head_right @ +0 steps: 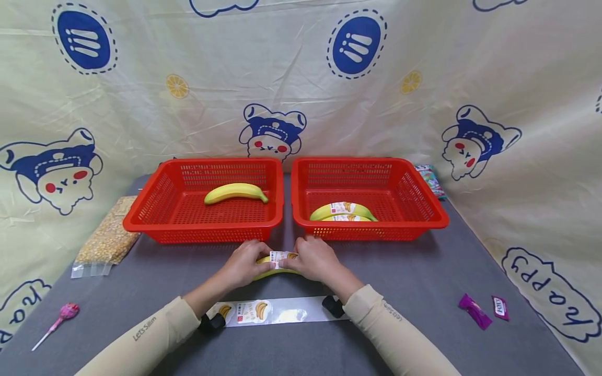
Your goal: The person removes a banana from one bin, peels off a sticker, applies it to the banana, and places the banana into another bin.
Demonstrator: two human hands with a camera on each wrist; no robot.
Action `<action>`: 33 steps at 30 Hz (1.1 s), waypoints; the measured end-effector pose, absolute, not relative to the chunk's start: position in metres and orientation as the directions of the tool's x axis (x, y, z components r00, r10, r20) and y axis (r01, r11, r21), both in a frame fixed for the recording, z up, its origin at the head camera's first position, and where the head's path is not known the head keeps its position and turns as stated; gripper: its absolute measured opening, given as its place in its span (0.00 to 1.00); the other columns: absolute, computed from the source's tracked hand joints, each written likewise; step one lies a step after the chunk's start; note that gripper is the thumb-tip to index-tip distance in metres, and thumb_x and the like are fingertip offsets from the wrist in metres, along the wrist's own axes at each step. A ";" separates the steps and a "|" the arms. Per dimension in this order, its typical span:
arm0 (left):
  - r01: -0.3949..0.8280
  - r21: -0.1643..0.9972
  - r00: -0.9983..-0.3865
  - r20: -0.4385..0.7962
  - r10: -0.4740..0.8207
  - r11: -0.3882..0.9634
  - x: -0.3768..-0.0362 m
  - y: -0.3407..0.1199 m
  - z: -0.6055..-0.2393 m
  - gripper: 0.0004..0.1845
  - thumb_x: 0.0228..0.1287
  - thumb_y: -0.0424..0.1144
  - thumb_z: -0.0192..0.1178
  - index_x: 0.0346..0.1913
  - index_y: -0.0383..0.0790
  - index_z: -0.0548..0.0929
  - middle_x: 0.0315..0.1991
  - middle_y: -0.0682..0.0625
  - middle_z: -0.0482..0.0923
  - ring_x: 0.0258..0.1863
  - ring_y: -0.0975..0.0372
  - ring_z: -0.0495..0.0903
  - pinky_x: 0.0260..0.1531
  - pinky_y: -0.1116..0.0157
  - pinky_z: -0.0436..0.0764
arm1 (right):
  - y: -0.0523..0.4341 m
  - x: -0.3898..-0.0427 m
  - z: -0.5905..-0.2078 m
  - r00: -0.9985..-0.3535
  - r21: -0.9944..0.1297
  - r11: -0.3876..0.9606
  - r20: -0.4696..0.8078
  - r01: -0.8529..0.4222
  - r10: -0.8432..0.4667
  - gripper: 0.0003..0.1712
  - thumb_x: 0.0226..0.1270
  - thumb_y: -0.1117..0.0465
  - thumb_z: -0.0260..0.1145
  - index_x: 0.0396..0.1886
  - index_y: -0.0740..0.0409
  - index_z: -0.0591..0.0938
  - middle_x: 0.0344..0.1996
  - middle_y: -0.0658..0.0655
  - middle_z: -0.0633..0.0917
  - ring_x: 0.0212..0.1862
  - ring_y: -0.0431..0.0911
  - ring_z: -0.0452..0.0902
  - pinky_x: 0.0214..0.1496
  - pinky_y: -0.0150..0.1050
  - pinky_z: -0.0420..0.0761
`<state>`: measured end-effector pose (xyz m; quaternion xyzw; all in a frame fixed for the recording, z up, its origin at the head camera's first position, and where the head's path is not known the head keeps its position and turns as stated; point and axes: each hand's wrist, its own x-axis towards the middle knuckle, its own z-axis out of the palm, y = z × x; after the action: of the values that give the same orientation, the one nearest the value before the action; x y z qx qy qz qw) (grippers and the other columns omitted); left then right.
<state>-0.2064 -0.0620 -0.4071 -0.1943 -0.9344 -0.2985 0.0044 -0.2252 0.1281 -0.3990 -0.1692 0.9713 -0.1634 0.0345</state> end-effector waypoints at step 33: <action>0.363 0.571 -0.918 0.081 0.389 0.736 -0.215 -0.061 -0.407 0.15 0.52 0.48 0.68 0.37 0.43 0.81 0.32 0.52 0.80 0.33 0.63 0.74 0.35 0.65 0.72 | 0.139 -0.217 -0.408 -0.888 -0.333 0.833 0.035 -0.442 -0.458 0.26 0.44 0.49 0.78 0.37 0.56 0.75 0.33 0.51 0.74 0.36 0.43 0.67 0.40 0.37 0.70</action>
<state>-0.2154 -0.0605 -0.4069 -0.2019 -0.9314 -0.3020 -0.0220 -0.2166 0.1393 -0.4079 -0.2352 0.9570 -0.1684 0.0229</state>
